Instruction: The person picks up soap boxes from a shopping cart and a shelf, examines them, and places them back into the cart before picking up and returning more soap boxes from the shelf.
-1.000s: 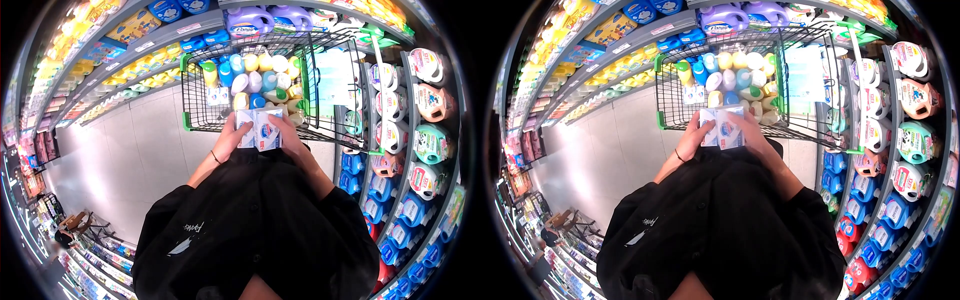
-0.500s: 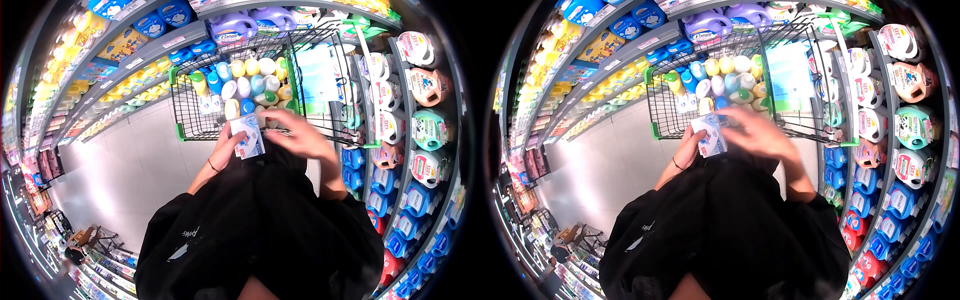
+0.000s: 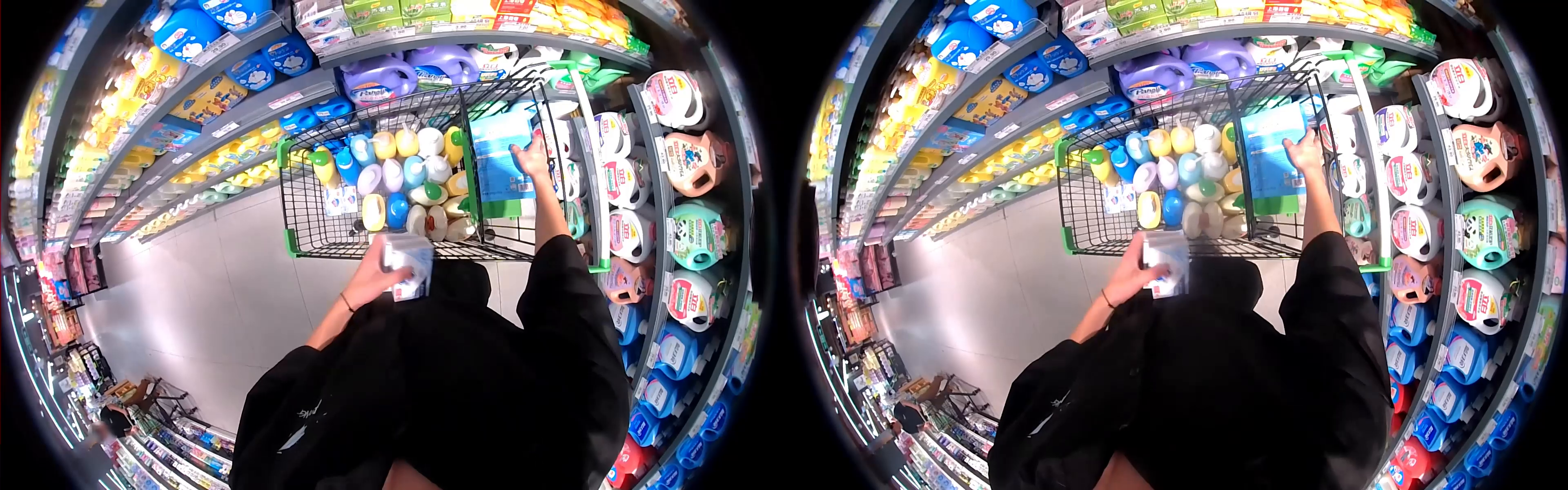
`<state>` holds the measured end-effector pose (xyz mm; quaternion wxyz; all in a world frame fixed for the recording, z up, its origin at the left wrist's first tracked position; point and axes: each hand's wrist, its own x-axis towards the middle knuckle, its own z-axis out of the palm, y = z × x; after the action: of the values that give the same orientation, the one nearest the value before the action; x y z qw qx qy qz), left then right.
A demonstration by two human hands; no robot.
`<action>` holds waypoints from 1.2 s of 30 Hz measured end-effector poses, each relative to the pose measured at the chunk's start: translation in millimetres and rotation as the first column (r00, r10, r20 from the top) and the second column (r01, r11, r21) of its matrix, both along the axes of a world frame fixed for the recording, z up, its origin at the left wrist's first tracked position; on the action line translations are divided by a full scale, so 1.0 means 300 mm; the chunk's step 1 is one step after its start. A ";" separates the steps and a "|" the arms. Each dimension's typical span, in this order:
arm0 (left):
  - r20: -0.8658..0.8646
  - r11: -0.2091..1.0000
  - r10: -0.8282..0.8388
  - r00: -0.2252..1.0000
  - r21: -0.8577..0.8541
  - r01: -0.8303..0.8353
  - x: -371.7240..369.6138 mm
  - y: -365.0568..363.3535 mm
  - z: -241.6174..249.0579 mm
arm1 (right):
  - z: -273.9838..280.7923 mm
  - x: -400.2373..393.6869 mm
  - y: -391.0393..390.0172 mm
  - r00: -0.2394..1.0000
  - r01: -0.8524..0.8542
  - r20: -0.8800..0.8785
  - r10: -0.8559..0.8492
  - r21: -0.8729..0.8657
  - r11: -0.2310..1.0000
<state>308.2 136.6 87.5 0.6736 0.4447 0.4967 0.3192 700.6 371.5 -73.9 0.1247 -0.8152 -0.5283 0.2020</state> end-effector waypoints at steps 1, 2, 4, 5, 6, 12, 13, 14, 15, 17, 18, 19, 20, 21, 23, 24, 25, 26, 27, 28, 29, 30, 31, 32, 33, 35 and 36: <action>-0.067 0.993 -0.103 0.992 0.057 0.107 0.034 0.040 0.026 | 0.029 -0.014 -0.002 0.997 0.034 -0.065 -0.041 -0.109 0.994; -0.138 0.971 -0.201 0.970 0.106 0.217 0.071 0.080 0.056 | 0.058 -0.033 -0.009 0.999 0.021 -0.024 -0.023 -0.108 0.994; -0.138 0.941 -0.314 0.939 0.083 0.327 0.156 0.152 0.070 | 0.034 -0.013 -0.008 0.999 -0.021 -0.030 0.018 -0.095 0.995; -0.188 0.906 -0.390 0.901 0.097 0.413 0.205 0.189 0.062 | 0.017 0.003 -0.014 0.998 -0.054 -0.046 0.051 -0.067 0.996; -0.240 0.862 -0.460 0.855 0.110 0.495 0.259 0.228 0.060 | -0.012 0.023 -0.015 0.995 -0.087 -0.059 0.085 -0.034 0.996; -0.421 0.717 -0.635 0.648 -0.007 0.697 0.478 0.345 0.014 | 0.069 -0.016 -0.010 0.996 -0.021 -0.094 0.012 -0.091 0.996; -0.431 0.684 -0.673 0.601 -0.055 0.727 0.488 0.355 0.024 | 0.074 -0.011 -0.001 0.994 -0.018 -0.106 0.010 -0.070 0.997; -0.444 0.684 -0.659 0.606 -0.021 0.729 0.495 0.350 0.006 | 0.074 -0.009 0.002 0.993 -0.014 -0.121 0.007 -0.053 0.999; -0.457 0.682 -0.647 0.610 0.011 0.732 0.497 0.338 -0.016 | 0.055 -0.003 0.012 0.990 0.002 -0.139 -0.006 -0.029 1.000; -0.462 0.677 -0.627 0.627 0.074 0.732 0.500 0.327 -0.057 | 0.017 0.026 0.004 0.976 -0.043 -0.209 0.062 0.094 0.995; -0.452 0.677 -0.620 0.641 0.104 0.729 0.498 0.325 -0.061 | 0.024 0.033 -0.011 0.961 -0.103 -0.233 0.151 0.206 0.973; -0.439 0.679 -0.613 0.657 0.132 0.722 0.497 0.319 -0.064 | 0.025 0.027 -0.025 0.945 -0.102 -0.284 0.160 0.209 0.973; -0.444 0.691 -0.602 0.663 0.126 0.712 0.496 0.307 -0.065 | 0.022 0.012 -0.044 0.927 -0.103 -0.334 0.170 0.209 0.972; -0.450 0.702 -0.590 0.670 0.123 0.701 0.496 0.300 -0.058 | 0.064 -0.037 -0.068 0.957 -0.125 -0.211 0.199 0.317 0.940; -0.434 0.715 -0.596 0.675 0.095 0.693 0.495 0.298 -0.051 | 0.155 -0.121 -0.076 0.974 -0.074 -0.207 0.090 0.081 0.994; -0.419 0.719 -0.595 0.686 0.103 0.687 0.495 0.296 -0.063 | 0.167 -0.140 -0.078 0.983 -0.053 -0.178 0.054 0.010 0.999; -0.405 0.726 -0.590 0.699 0.113 0.678 0.493 0.292 -0.085 | 0.163 -0.130 -0.071 0.975 -0.082 -0.206 0.085 0.021 0.996; -0.390 0.735 -0.581 0.714 0.126 0.667 0.492 0.291 -0.099 | 0.156 -0.111 -0.058 0.965 -0.115 -0.231 0.120 0.035 0.993; -0.415 0.732 -0.587 0.695 0.095 0.675 0.494 0.290 -0.077 | 0.145 -0.091 -0.046 0.954 -0.150 -0.254 0.157 0.049 0.988; -0.438 0.730 -0.592 0.676 0.064 0.681 0.499 0.289 -0.038 | 0.125 -0.071 -0.037 0.951 -0.152 -0.257 0.171 0.091 0.984; -0.462 0.729 -0.594 0.659 0.036 0.683 0.506 0.301 -0.011 | 0.104 -0.053 -0.017 0.948 -0.157 -0.258 0.188 0.136 0.978; -0.456 0.734 -0.591 0.665 0.037 0.678 0.509 0.312 0.000 | 0.124 -0.060 -0.001 0.943 -0.164 -0.261 0.207 0.178 0.970; -0.446 0.739 -0.593 0.670 0.028 0.673 0.509 0.309 0.005 | 0.154 -0.057 -0.004 0.928 -0.138 -0.309 0.210 0.240 0.961; -0.436 0.743 -0.598 0.673 0.015 0.669 0.505 0.301 0.008 | 0.161 -0.045 0.020 0.935 -0.168 -0.258 0.246 0.289 0.943; -0.373 0.764 -0.584 0.721 0.046 0.643 0.502 0.297 0.008 | 0.189 -0.036 0.045 0.930 -0.167 -0.272 0.245 0.280 0.945; -0.392 0.762 -0.586 0.709 0.033 0.647 0.504 0.289 0.012 | 0.294 -0.032 0.085 0.938 -0.139 -0.295 0.181 0.157 0.978; -0.406 0.760 -0.584 0.703 0.032 0.649 0.506 0.298 0.017 | 0.294 -0.032 0.123 0.947 -0.123 -0.274 0.164 0.162 0.979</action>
<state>460.0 226.0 92.6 0.5933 0.6940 0.4070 0.0260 691.0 408.4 14.4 0.2428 -0.7256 -0.5758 0.2880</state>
